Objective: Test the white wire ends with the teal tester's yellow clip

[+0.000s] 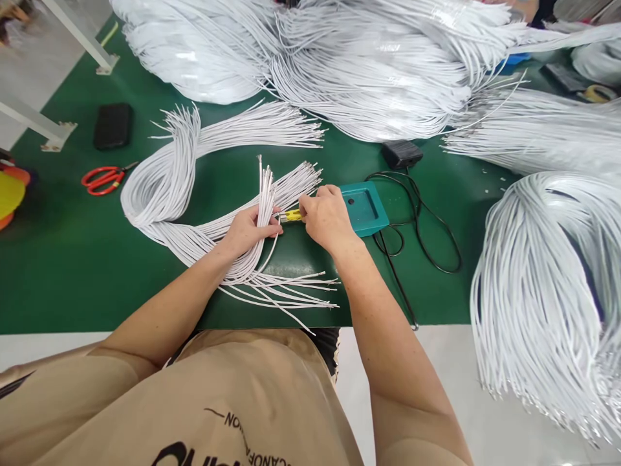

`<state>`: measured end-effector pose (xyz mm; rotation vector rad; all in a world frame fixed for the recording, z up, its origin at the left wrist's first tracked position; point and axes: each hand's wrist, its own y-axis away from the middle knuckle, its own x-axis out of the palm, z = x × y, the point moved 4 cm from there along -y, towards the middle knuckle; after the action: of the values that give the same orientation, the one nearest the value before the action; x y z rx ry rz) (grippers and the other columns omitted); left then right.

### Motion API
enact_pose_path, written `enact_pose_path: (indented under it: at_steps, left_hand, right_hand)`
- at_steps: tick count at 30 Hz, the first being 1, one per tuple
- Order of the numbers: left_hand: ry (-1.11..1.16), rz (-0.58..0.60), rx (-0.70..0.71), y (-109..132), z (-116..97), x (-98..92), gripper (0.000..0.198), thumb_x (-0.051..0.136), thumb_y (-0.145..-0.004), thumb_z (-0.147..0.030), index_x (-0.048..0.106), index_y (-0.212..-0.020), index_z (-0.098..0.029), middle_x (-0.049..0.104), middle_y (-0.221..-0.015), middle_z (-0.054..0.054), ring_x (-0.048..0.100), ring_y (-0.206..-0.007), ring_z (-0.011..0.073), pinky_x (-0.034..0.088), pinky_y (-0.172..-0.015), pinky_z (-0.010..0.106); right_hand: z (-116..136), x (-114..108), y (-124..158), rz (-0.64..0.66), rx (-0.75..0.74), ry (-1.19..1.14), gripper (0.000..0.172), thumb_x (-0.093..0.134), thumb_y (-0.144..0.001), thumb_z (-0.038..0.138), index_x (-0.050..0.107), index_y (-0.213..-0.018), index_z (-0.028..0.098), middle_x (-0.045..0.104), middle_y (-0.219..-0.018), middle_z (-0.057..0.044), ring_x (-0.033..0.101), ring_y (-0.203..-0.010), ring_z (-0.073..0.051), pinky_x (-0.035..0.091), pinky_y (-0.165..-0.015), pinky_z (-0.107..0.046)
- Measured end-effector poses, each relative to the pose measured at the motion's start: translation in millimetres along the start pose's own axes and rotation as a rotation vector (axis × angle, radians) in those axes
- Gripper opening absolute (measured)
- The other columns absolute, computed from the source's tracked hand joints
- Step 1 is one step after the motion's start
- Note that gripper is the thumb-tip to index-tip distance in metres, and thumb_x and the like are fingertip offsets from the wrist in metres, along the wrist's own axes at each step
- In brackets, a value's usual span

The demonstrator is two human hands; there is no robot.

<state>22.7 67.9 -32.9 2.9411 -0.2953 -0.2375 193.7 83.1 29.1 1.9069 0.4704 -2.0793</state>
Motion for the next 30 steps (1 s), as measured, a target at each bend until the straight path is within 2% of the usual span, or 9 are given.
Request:
enact_pose_path:
  at_steps: [3,7,11,14,17,20,22,26,30]
  left_hand:
    - [-0.005,-0.005,0.004,0.7,0.1,-0.5,0.046,0.074,-0.064,-0.021,0.067,-0.110,-0.015,0.073,-0.079,0.001,0.069,-0.067,0.0164,0.055,-0.079,0.035]
    - [0.025,0.032,-0.028,1.4,-0.7,-1.2,0.046,0.074,-0.065,-0.021,0.067,-0.109,-0.014,0.072,-0.080,0.001,0.070,-0.071,0.0172,0.055,-0.080,0.035]
    - [0.081,0.060,-0.051,3.4,-2.3,-3.9,0.045,0.076,-0.065,-0.020,0.066,-0.108,-0.014,0.070,-0.079,0.001,0.070,-0.074,0.0183,0.055,-0.080,0.035]
    - [0.106,0.050,-0.027,6.1,-4.7,-6.4,0.044,0.077,-0.065,-0.021,0.066,-0.107,-0.014,0.069,-0.083,0.002,0.070,-0.075,0.0178,0.054,-0.076,0.033]
    - [0.137,0.043,0.010,8.4,-6.0,-7.3,0.046,0.078,-0.064,-0.024,0.067,-0.107,-0.014,0.070,-0.099,0.006,0.068,-0.075,0.0165,0.051,-0.067,0.028]
    - [0.197,0.086,0.072,10.0,-7.4,-5.2,0.052,0.081,-0.065,-0.027,0.066,-0.112,-0.015,0.070,-0.107,0.007,0.065,-0.077,0.0146,0.051,-0.071,0.027]
    - [0.227,0.103,0.101,11.7,-8.8,-3.4,0.054,0.081,-0.066,-0.028,0.064,-0.115,-0.016,0.071,-0.106,0.007,0.065,-0.082,0.0151,0.052,-0.078,0.029]
    - [0.208,0.103,0.069,18.2,-14.3,0.3,0.055,0.082,-0.066,-0.029,0.063,-0.116,-0.017,0.071,-0.097,0.005,0.066,-0.082,0.0157,0.053,-0.079,0.031]
    - [0.140,0.072,0.003,24.9,-19.5,0.8,0.040,0.082,-0.068,-0.035,0.068,-0.100,-0.016,0.070,-0.104,0.008,0.066,-0.089,0.0176,0.052,-0.077,0.029]
  right_hand:
    - [-5.9,-3.8,8.9,-0.110,0.053,0.000,0.020,0.056,-0.089,0.024,0.068,-0.103,0.016,0.069,-0.105,-0.014,0.054,-0.113,-0.030,0.031,-0.107,-0.052]
    - [-24.4,0.5,23.7,-0.302,0.269,0.097,0.042,0.043,-0.097,0.031,0.054,-0.133,0.013,0.051,-0.144,-0.019,0.037,-0.138,-0.037,0.018,-0.112,-0.066]
    - [-32.6,10.1,24.7,-0.266,0.318,0.108,0.047,0.040,-0.098,0.035,0.048,-0.140,0.013,0.048,-0.147,-0.019,0.035,-0.141,-0.036,0.021,-0.113,-0.065]
    - [-24.9,2.5,26.7,-0.323,0.302,0.063,0.044,0.044,-0.097,0.032,0.051,-0.136,0.012,0.050,-0.145,-0.019,0.039,-0.138,-0.036,0.024,-0.113,-0.061]
    - [7.5,-8.2,35.7,-0.381,0.080,-0.078,0.034,0.046,-0.097,0.029,0.061,-0.123,0.013,0.062,-0.131,-0.017,0.054,-0.120,-0.030,0.039,-0.104,-0.048]
    - [60.1,-5.1,51.1,-0.256,-0.378,-0.154,0.024,0.044,-0.097,0.023,0.067,-0.099,0.016,0.071,-0.105,-0.012,0.058,-0.101,-0.025,0.045,-0.090,-0.040]
    - [85.8,1.8,61.5,-0.199,-0.517,-0.086,0.023,0.046,-0.095,0.016,0.068,-0.092,0.014,0.072,-0.097,-0.013,0.056,-0.102,-0.027,0.044,-0.089,-0.042]
    - [107.1,13.7,74.0,-0.102,-0.433,0.012,0.027,0.044,-0.093,0.010,0.070,-0.092,0.009,0.071,-0.097,-0.017,0.056,-0.105,-0.029,0.045,-0.089,-0.044]
    - [108.2,15.5,85.0,0.138,-0.295,-0.162,0.022,0.050,-0.090,0.012,0.071,-0.093,0.016,0.073,-0.088,-0.011,0.064,-0.083,-0.023,0.048,-0.072,-0.035]
